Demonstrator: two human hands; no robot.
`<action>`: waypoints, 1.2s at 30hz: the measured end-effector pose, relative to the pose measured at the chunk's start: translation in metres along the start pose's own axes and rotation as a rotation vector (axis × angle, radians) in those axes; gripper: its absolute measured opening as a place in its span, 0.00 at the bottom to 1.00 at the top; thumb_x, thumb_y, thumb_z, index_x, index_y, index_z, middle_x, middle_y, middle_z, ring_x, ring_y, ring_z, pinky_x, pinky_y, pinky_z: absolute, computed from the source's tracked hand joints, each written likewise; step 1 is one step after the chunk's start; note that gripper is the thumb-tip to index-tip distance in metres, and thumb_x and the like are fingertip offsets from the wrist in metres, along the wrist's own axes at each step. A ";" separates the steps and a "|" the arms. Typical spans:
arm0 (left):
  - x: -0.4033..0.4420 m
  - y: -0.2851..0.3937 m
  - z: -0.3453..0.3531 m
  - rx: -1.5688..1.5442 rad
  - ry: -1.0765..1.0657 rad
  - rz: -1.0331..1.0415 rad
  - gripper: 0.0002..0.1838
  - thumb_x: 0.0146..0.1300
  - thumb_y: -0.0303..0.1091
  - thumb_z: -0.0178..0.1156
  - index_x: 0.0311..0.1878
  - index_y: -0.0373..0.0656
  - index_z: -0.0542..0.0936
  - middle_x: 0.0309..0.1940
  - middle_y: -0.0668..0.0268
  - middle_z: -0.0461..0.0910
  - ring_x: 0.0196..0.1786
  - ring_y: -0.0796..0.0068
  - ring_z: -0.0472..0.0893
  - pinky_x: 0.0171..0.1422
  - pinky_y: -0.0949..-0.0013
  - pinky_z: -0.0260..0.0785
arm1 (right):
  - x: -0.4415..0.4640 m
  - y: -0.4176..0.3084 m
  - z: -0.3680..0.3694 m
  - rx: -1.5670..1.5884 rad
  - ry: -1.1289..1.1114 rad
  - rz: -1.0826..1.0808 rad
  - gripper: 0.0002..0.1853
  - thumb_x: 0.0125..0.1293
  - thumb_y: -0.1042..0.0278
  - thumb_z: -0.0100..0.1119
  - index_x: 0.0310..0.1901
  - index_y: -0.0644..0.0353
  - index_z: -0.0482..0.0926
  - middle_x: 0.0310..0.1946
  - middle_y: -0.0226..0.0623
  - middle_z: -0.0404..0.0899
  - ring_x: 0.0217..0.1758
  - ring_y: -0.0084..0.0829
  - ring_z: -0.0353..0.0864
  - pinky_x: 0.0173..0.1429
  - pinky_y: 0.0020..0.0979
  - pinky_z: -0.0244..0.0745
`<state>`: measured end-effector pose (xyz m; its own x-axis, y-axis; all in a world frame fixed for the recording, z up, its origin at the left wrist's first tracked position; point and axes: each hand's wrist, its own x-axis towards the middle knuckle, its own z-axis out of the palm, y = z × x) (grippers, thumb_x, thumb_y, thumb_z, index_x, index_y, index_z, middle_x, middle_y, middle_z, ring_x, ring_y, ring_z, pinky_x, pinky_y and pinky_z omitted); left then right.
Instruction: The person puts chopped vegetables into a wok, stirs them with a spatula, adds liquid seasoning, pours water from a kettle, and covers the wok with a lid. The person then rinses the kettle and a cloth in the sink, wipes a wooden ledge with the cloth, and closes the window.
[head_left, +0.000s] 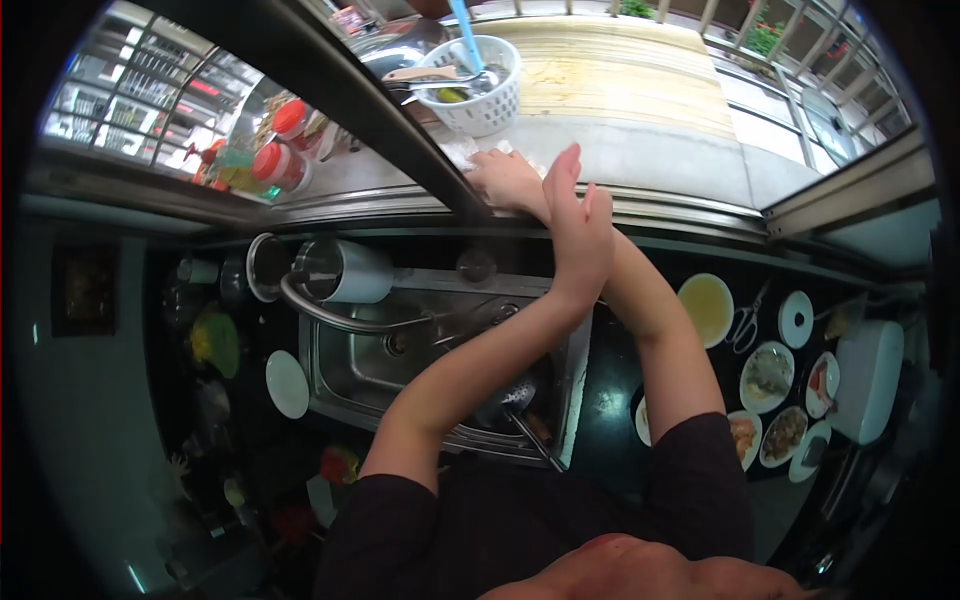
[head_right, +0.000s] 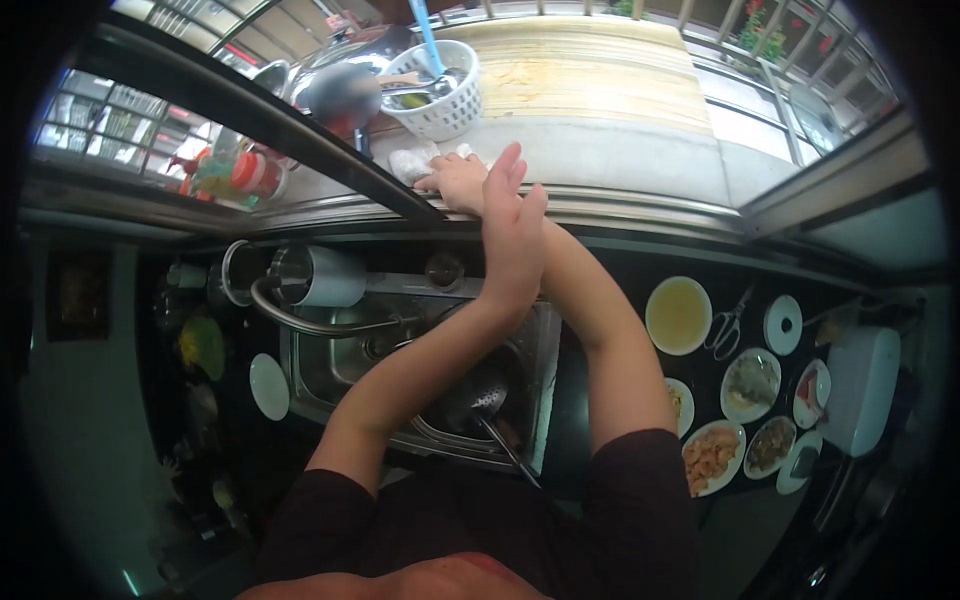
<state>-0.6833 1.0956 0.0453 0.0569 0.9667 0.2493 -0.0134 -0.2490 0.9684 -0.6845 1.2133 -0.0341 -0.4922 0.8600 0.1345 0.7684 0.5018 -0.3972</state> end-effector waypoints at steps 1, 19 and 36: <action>-0.017 0.018 -0.008 -0.050 -0.117 0.001 0.27 0.65 0.20 0.48 0.67 0.33 0.59 0.64 0.53 0.63 0.68 0.61 0.64 0.72 0.64 0.53 | -0.009 0.008 -0.003 0.046 -0.002 -0.008 0.20 0.60 0.72 0.50 0.51 0.38 0.82 0.57 0.36 0.72 0.61 0.40 0.69 0.63 0.45 0.63; -0.170 0.064 -0.205 0.032 -0.400 -0.552 0.15 0.64 0.18 0.46 0.53 0.36 0.72 0.61 0.60 0.65 0.56 0.72 0.75 0.60 0.69 0.69 | -0.245 0.209 -0.145 -0.029 0.186 0.926 0.21 0.68 0.64 0.46 0.63 0.45 0.71 0.62 0.45 0.67 0.62 0.38 0.70 0.64 0.40 0.68; -0.198 0.056 -0.214 -0.069 -0.412 -0.768 0.14 0.67 0.19 0.46 0.55 0.36 0.71 0.55 0.63 0.73 0.54 0.75 0.77 0.60 0.72 0.67 | -0.039 0.016 -0.008 -0.212 0.014 0.233 0.25 0.70 0.52 0.46 0.68 0.30 0.61 0.64 0.37 0.68 0.67 0.40 0.66 0.65 0.47 0.65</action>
<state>-0.9090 0.9025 0.0505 0.4314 0.7639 -0.4799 0.1173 0.4799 0.8694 -0.6494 1.1884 -0.0382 -0.2881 0.9546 0.0754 0.9286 0.2978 -0.2214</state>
